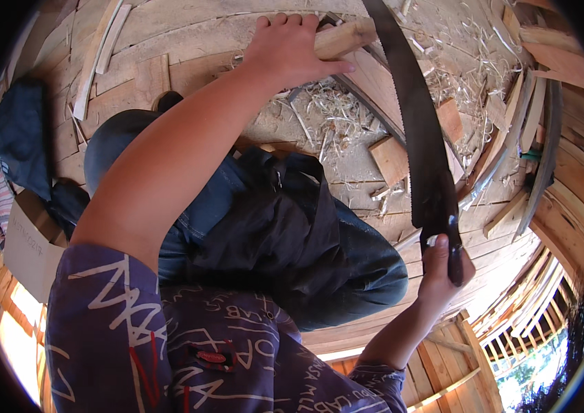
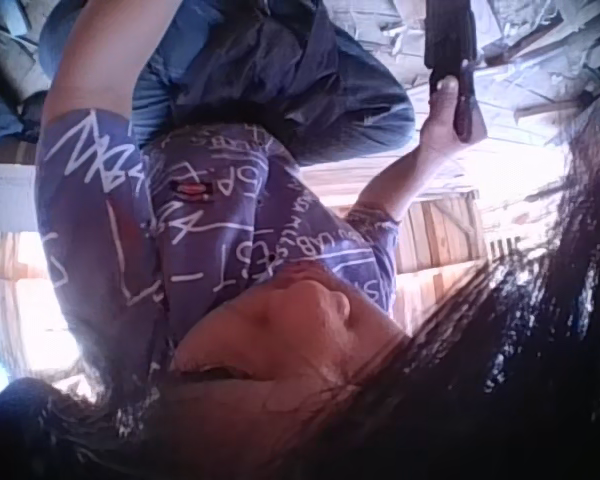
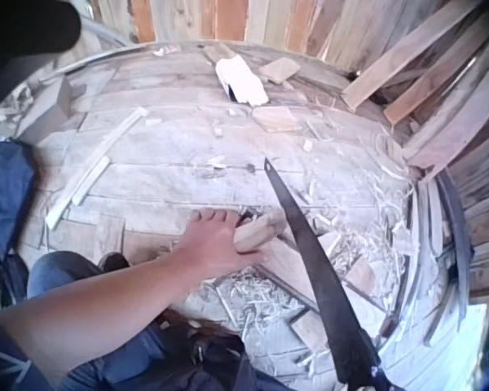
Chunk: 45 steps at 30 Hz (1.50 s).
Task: The person saws a piece of wood using a hand saw while sitting on a wooden floor.
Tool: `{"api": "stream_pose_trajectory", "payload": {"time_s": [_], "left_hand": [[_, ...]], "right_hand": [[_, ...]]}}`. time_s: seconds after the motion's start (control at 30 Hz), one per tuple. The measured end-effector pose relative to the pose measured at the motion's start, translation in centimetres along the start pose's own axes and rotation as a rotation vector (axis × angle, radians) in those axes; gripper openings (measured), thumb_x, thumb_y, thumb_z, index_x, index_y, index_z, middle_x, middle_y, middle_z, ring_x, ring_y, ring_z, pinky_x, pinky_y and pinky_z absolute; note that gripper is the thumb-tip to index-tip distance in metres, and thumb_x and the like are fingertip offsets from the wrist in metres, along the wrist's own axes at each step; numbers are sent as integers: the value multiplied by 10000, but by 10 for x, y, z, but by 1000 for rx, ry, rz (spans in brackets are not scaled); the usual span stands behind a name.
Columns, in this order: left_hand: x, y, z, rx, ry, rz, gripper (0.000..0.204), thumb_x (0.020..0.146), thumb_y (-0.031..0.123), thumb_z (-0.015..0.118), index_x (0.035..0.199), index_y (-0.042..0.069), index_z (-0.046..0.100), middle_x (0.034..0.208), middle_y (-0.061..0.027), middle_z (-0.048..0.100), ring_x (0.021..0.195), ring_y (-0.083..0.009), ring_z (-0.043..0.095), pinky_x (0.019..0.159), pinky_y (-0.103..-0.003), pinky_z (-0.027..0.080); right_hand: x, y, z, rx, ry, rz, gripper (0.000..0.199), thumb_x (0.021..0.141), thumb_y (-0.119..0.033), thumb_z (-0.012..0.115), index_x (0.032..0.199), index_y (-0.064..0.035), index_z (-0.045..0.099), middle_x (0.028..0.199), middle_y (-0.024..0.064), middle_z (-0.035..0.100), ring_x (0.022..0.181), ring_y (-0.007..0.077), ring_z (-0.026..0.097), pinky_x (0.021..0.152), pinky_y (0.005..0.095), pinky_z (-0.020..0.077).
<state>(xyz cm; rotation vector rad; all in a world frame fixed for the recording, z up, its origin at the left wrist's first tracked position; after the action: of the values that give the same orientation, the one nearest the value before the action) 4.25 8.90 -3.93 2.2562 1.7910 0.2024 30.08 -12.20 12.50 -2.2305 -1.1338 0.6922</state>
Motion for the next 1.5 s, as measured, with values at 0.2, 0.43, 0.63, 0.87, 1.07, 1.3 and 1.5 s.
{"api": "stream_pose_trajectory", "payload": {"time_s": [0.2, 0.43, 0.63, 0.87, 1.07, 1.3, 1.5], "left_hand": [[3, 6, -1, -48, -69, -4, 891, 665, 735, 590, 1233, 52, 520, 1168, -170, 591, 1135, -321, 526, 967, -431, 351], [-3, 7, 1, 5, -78, -23, 886, 666, 741, 585, 1242, 71, 516, 1172, -188, 584, 1161, -319, 514, 978, -437, 353], [0, 20, -25, -125, -245, -73, 882, 697, 715, 550, 1231, 15, 497, 1208, -201, 545, 1145, -326, 498, 962, -458, 361], [-2, 23, -25, -173, -224, -10, 851, 690, 704, 565, 1228, 46, 517, 1189, -179, 558, 1154, -315, 493, 982, -444, 346], [-5, 9, -7, -84, -105, 8, 863, 672, 728, 584, 1223, 67, 526, 1168, -170, 579, 1157, -301, 509, 975, -436, 357], [-4, 10, -1, -37, -92, 8, 878, 671, 742, 582, 1225, 63, 532, 1168, -152, 589, 1163, -286, 512, 961, -418, 354], [-6, 12, 2, -82, -100, -5, 939, 666, 761, 568, 1222, 6, 515, 1185, -177, 576, 1159, -295, 514, 962, -426, 355]], "right_hand": [[76, -27, 35, -33, 104, 7, 389, 839, -328, 684, 640, -13, 575, 480, 4, 470, 441, 80, 407, 439, 240, 290], [27, -4, 38, 46, -78, -26, 320, 847, -226, 678, 679, 33, 594, 521, 10, 505, 490, 74, 452, 465, 229, 335], [-62, 27, -46, 70, 35, 133, 399, 839, -317, 677, 688, 43, 595, 529, 25, 510, 499, 85, 458, 471, 230, 340], [-59, 26, -41, 24, 72, 104, 417, 841, -351, 675, 699, 35, 609, 530, 26, 520, 499, 91, 479, 475, 225, 337], [8, -13, 29, 61, -2, -43, 339, 864, -252, 656, 705, 44, 616, 527, 26, 526, 500, 78, 474, 466, 222, 327], [95, -61, 103, 55, -30, -67, 341, 859, -266, 666, 689, 23, 610, 539, -13, 505, 499, 55, 435, 459, 239, 313], [38, -15, 66, 27, -30, 0, 295, 863, -237, 653, 734, 28, 629, 547, 17, 538, 522, 74, 478, 482, 242, 346]]}}
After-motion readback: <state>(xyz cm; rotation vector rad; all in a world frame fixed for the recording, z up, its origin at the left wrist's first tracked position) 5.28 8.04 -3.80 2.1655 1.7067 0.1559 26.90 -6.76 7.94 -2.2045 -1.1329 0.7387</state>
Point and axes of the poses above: each hand's wrist, its own x-axis towards the middle knuckle, its own z-axis out of the palm, y = z × x, the point moved 4 cm from there along x, towards the middle knuckle
